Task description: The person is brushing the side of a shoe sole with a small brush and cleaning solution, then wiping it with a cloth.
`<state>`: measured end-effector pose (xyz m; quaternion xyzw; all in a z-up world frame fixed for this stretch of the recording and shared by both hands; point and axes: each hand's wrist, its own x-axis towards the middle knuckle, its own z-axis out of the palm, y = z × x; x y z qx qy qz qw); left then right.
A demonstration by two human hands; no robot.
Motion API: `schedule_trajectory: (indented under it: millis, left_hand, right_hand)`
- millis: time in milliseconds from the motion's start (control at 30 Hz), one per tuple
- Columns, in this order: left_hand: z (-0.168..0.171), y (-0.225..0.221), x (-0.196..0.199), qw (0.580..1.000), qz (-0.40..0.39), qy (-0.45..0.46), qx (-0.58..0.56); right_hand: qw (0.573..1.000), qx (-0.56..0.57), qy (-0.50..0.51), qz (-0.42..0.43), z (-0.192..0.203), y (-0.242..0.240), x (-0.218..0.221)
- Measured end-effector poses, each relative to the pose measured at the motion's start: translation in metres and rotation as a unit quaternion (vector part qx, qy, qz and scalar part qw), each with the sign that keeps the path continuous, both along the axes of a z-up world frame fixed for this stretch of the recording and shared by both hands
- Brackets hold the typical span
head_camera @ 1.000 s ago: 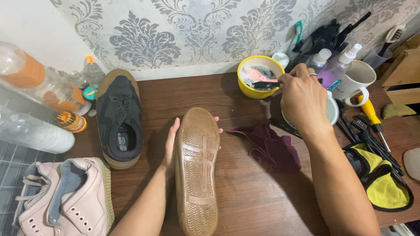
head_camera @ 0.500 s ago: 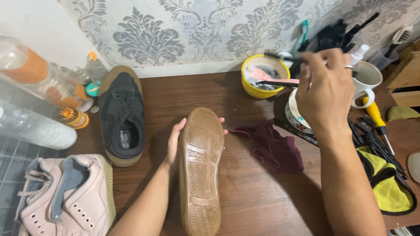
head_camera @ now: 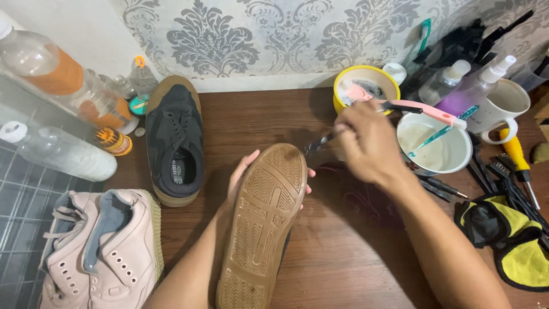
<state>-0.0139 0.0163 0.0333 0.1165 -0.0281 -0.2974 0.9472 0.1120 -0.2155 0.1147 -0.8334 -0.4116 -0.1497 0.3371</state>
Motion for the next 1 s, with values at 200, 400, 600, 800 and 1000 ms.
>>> schedule_trajectory:
  millis: [200, 400, 600, 800, 1000]
  left_hand:
    - [0.002, -0.002, -0.002, 1.0, -0.016, 0.004, -0.013]
    - [0.0, -0.003, -0.013, 0.999, 0.011, 0.02, -0.034]
    - [-0.027, -0.005, -0.003, 0.99, 0.134, 0.049, 0.011]
    - [-0.018, 0.002, 0.002, 0.995, 0.086, 0.038, -0.023]
    - [-0.009, 0.007, 0.011, 0.997, 0.035, 0.026, -0.061]
  right_hand:
    - [0.995, 0.082, -0.027, 0.055, -0.029, 0.019, -0.005]
    - [0.986, 0.133, -0.057, 0.088, -0.036, 0.023, -0.01]
    - [0.979, 0.149, -0.069, 0.119, -0.033, 0.031, -0.045]
    - [0.976, 0.145, -0.137, 0.086, -0.036, 0.024, -0.026]
    - [0.973, 0.134, -0.158, 0.102, -0.032, 0.026, -0.03]
